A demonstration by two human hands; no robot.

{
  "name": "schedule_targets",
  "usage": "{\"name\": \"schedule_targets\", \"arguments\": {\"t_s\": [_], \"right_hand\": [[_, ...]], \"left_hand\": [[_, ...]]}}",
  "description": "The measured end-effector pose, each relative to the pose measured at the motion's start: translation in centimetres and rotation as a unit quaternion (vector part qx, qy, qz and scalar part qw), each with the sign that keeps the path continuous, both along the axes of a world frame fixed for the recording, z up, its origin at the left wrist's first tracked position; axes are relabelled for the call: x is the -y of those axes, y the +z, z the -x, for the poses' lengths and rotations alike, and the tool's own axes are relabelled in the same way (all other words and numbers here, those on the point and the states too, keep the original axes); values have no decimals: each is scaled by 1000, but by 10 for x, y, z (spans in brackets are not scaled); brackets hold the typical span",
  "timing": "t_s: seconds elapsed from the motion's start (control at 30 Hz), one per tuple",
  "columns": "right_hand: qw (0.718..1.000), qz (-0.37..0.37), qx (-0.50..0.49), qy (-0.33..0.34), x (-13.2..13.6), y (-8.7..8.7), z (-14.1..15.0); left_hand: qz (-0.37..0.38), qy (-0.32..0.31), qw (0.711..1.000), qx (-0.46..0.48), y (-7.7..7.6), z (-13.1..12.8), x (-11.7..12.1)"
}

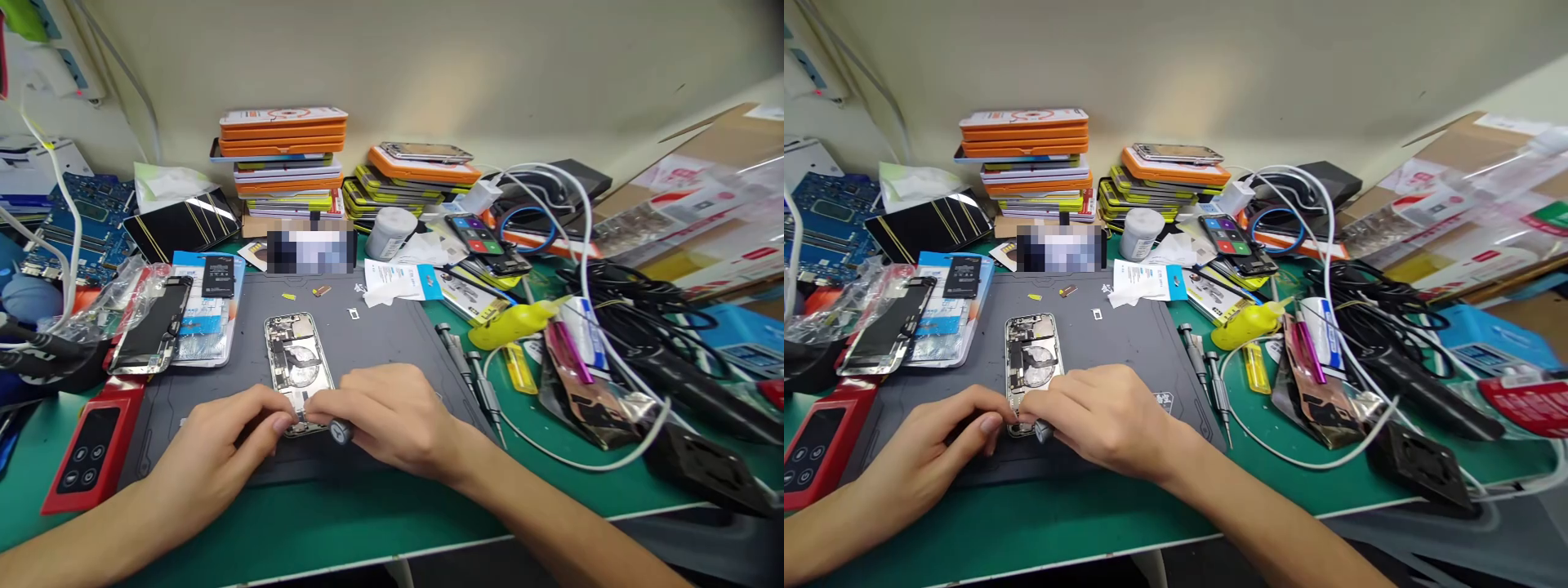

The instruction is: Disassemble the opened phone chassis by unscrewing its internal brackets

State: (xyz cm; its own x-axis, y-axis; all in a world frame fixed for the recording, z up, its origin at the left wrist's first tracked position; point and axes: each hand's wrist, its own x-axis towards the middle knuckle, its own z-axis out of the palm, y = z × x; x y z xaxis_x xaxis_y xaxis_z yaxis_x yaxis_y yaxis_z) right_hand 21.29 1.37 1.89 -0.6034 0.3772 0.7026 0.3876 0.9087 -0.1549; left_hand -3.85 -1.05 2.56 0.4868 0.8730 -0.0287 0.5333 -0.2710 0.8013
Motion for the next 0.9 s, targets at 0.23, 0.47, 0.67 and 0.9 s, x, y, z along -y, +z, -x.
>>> {"name": "schedule_targets", "arguments": {"t_s": [0.23, 0.47, 0.67, 0.9], "right_hand": [[999, -16, 46, 3, 3, 4, 0], [999, 23, 26, -4, 4, 3, 0], [995, 100, 12, 8, 4, -4, -3], [992, 121, 30, 13, 4, -4, -4]], "left_hand": [[-2, 8, 1000, 4, -2, -1, 0], [-61, 8, 998, 30, -6, 1, 0], [-82, 18, 996, 38, -5, -1, 0], [-80, 33, 996, 39, -1, -3, 1]]}}
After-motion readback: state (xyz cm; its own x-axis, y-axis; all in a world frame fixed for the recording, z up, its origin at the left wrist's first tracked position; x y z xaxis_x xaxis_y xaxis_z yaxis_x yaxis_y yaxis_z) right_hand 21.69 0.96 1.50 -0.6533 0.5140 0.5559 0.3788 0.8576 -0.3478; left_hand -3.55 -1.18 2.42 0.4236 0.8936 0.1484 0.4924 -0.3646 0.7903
